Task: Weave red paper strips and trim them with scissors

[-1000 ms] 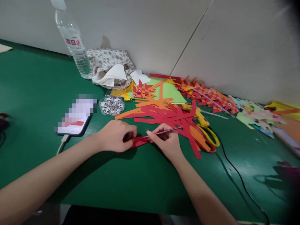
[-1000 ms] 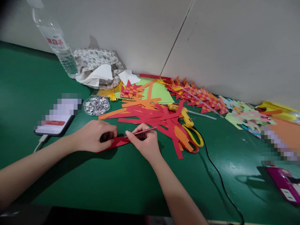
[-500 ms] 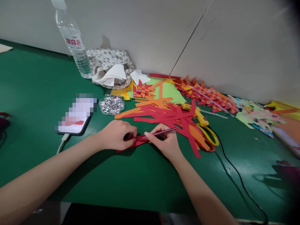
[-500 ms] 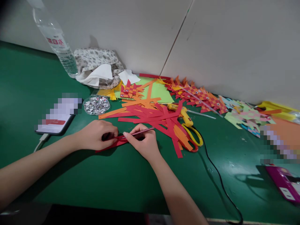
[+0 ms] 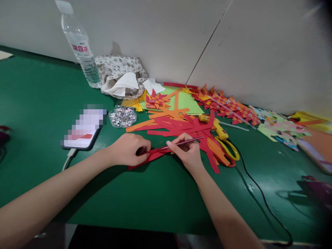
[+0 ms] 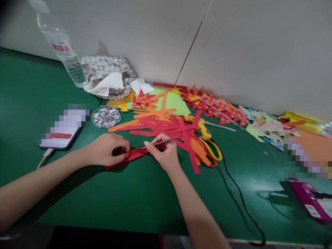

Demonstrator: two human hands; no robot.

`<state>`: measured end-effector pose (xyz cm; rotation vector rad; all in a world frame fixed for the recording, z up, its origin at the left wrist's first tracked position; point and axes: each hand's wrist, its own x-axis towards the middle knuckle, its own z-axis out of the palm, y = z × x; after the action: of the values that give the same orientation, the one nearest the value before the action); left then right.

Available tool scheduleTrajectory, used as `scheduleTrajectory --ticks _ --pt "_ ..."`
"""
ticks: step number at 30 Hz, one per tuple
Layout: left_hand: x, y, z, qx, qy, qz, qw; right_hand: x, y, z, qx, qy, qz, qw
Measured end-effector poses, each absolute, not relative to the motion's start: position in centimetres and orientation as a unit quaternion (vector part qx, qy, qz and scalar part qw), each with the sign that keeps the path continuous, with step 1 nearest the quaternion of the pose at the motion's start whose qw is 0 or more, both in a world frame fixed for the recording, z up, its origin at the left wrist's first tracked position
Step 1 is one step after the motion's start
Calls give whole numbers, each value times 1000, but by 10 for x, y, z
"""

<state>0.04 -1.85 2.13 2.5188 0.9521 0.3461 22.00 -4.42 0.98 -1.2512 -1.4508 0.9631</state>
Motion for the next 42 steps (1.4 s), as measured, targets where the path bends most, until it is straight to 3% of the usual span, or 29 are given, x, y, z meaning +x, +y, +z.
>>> scheduleTrajectory --ticks 8,17,42 --pt "1 -19 22 907 347 114 211 214 -47 12 -499 -624 416 434" --pt "-1 -18 22 909 334 113 225 233 -36 6 -514 -568 395 507" --pt "-6 -15 22 899 329 121 263 205 -50 10 -492 -636 432 408"
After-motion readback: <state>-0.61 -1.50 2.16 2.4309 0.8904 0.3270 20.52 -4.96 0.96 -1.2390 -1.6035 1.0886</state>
